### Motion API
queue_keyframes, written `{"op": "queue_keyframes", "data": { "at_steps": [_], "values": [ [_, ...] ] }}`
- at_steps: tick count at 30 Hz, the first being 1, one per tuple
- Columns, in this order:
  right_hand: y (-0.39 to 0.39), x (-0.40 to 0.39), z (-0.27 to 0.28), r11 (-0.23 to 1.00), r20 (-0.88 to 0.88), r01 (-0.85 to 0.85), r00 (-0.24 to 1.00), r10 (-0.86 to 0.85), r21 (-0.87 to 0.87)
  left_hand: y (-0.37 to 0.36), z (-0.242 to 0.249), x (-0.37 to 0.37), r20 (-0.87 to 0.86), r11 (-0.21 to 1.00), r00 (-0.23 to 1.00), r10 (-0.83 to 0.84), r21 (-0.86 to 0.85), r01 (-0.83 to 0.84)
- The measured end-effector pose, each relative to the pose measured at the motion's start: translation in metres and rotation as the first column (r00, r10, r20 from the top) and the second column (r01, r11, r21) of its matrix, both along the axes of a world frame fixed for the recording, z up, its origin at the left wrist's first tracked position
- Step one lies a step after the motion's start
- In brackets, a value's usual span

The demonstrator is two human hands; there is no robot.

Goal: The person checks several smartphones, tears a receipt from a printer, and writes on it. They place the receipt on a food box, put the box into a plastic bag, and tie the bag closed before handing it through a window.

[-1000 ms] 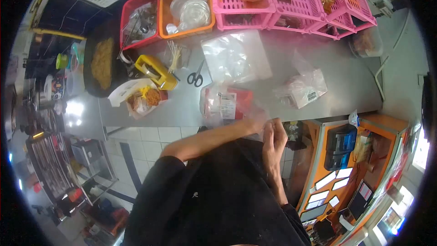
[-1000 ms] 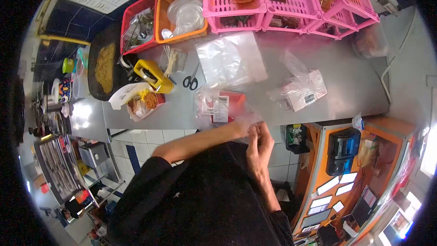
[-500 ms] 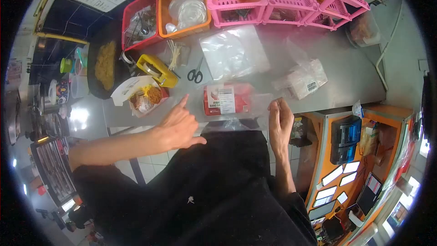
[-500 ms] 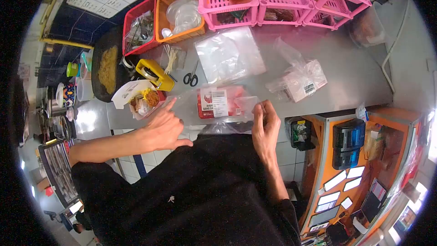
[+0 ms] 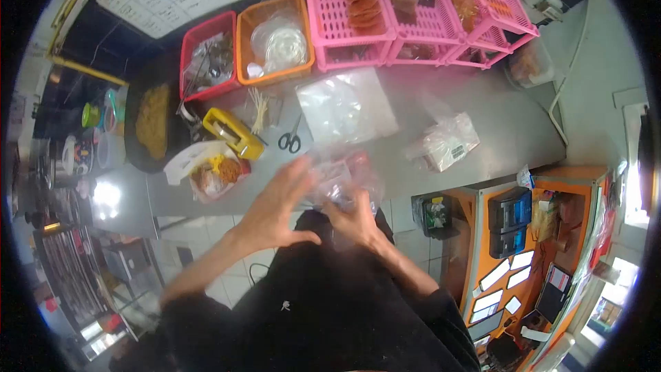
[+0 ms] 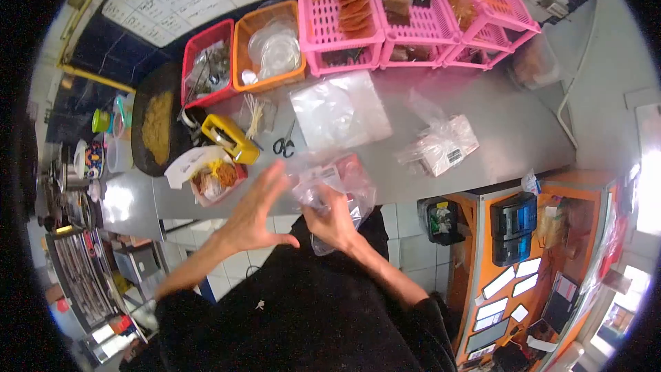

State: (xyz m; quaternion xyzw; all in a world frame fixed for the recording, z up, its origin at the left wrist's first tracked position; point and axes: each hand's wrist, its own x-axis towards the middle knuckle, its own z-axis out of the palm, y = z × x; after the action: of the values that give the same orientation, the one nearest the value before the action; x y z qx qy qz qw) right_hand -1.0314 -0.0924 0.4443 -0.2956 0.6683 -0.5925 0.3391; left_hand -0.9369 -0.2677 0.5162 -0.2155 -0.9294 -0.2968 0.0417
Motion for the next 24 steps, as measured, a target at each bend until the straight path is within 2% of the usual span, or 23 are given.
{"op": "queue_keyframes", "data": {
  "at_steps": [1, 2, 3, 4, 5, 6, 7, 8, 10, 11, 12, 13, 15, 16, 17, 18, 19, 20, 21, 23, 24],
  "values": [
    [-0.004, 0.002, 0.012, 0.995, 0.088, 0.101, 0.991, -0.103, 0.026, -0.001, -0.037, 0.011, 0.075, 0.966, 0.964, 0.256, 0.022, -0.258],
    [-0.004, 0.005, 0.02, 0.994, 0.075, 0.103, 0.992, -0.104, 0.02, 0.003, -0.084, 0.023, 0.157, 0.859, 0.851, 0.501, 0.032, -0.512],
    [-0.003, 0.01, 0.027, 0.998, -0.009, -0.066, 0.998, 0.066, -0.005, 0.012, -0.145, 0.027, 0.249, 0.824, 0.825, 0.507, 0.143, -0.549],
    [-0.002, 0.015, 0.033, 0.972, -0.091, -0.234, 0.968, 0.232, -0.016, 0.023, -0.175, 0.03, 0.231, 0.831, 0.828, 0.511, 0.115, -0.544],
    [0.011, 0.01, 0.041, 0.929, -0.344, -0.371, 0.874, 0.342, -0.017, 0.035, -0.204, 0.033, 0.212, 0.837, 0.831, 0.514, 0.087, -0.54],
    [0.039, 0.001, 0.043, 0.929, -0.506, -0.37, 0.802, 0.317, -0.005, 0.047, -0.233, 0.037, 0.194, 0.842, 0.834, 0.517, 0.059, -0.536],
    [0.07, -0.017, 0.052, 0.937, -0.53, -0.329, 0.777, 0.341, 0.12, 0.065, -0.219, 0.021, 0.184, 0.782, 0.812, 0.555, 0.218, -0.584],
    [0.092, -0.033, 0.054, 0.948, -0.604, -0.212, 0.732, 0.315, 0.238, 0.077, -0.212, 0.006, 0.169, 0.692, 0.782, 0.6, 0.38, -0.613],
    [0.105, -0.05, 0.024, 0.918, -0.745, -0.09, 0.555, 0.369, 0.387, 0.092, -0.227, 0.008, 0.209, 0.66, 0.735, 0.645, 0.33, -0.674],
    [0.098, -0.055, -0.012, 0.917, -0.752, -0.1, 0.542, 0.375, 0.385, 0.096, -0.203, 0.006, 0.28, 0.57, 0.711, 0.645, 0.443, -0.691],
    [0.077, -0.062, -0.059, 0.936, -0.768, -0.168, 0.537, 0.349, 0.308, 0.096, -0.189, 0.004, 0.341, 0.464, 0.689, 0.64, 0.544, -0.7],
    [0.054, -0.067, -0.095, 0.944, -0.78, -0.242, 0.537, 0.322, 0.224, 0.091, -0.193, 0.009, 0.312, 0.512, 0.67, 0.674, 0.457, -0.728],
    [0.009, -0.073, -0.13, 0.928, -0.724, -0.349, 0.606, 0.328, 0.129, 0.085, -0.185, 0.024, 0.198, 0.577, 0.642, 0.741, 0.304, -0.759],
    [-0.004, -0.07, -0.129, 0.922, -0.737, -0.374, 0.594, 0.322, 0.102, 0.082, -0.177, 0.034, 0.117, 0.599, 0.634, 0.764, 0.236, -0.765],
    [-0.014, -0.065, -0.128, 0.931, -0.57, -0.293, 0.737, 0.364, 0.217, 0.075, -0.183, 0.044, 0.15, 0.606, 0.606, 0.781, 0.052, -0.794],
    [-0.021, -0.059, -0.128, 0.906, -0.372, -0.235, 0.853, 0.365, 0.352, 0.076, -0.178, 0.047, 0.134, 0.59, 0.59, 0.796, 0.04, -0.806],
    [-0.028, -0.054, -0.132, 0.907, -0.377, -0.249, 0.847, 0.374, 0.34, 0.084, -0.173, 0.044, 0.071, 0.626, 0.623, 0.779, -0.042, -0.778],
    [-0.033, -0.051, -0.137, 0.962, -0.123, -0.209, 0.965, 0.233, 0.177, 0.094, -0.171, 0.038, 0.02, 0.657, 0.66, 0.751, -0.119, -0.744],
    [-0.027, -0.049, -0.142, 0.991, 0.17, -0.119, 0.98, 0.108, 0.056, 0.109, -0.188, 0.029, 0.076, 0.577, 0.578, 0.813, 0.035, -0.816],
    [-0.022, -0.057, -0.141, 0.981, 0.041, -0.132, 0.991, 0.127, 0.14, 0.125, -0.211, 0.019, 0.093, 0.516, 0.526, 0.845, 0.114, -0.849],
    [-0.017, -0.063, -0.13, 0.969, 0.077, -0.165, 0.985, 0.154, 0.184, 0.122, -0.218, 0.018, 0.109, 0.489, 0.504, 0.857, 0.14, -0.861]
  ]
}}
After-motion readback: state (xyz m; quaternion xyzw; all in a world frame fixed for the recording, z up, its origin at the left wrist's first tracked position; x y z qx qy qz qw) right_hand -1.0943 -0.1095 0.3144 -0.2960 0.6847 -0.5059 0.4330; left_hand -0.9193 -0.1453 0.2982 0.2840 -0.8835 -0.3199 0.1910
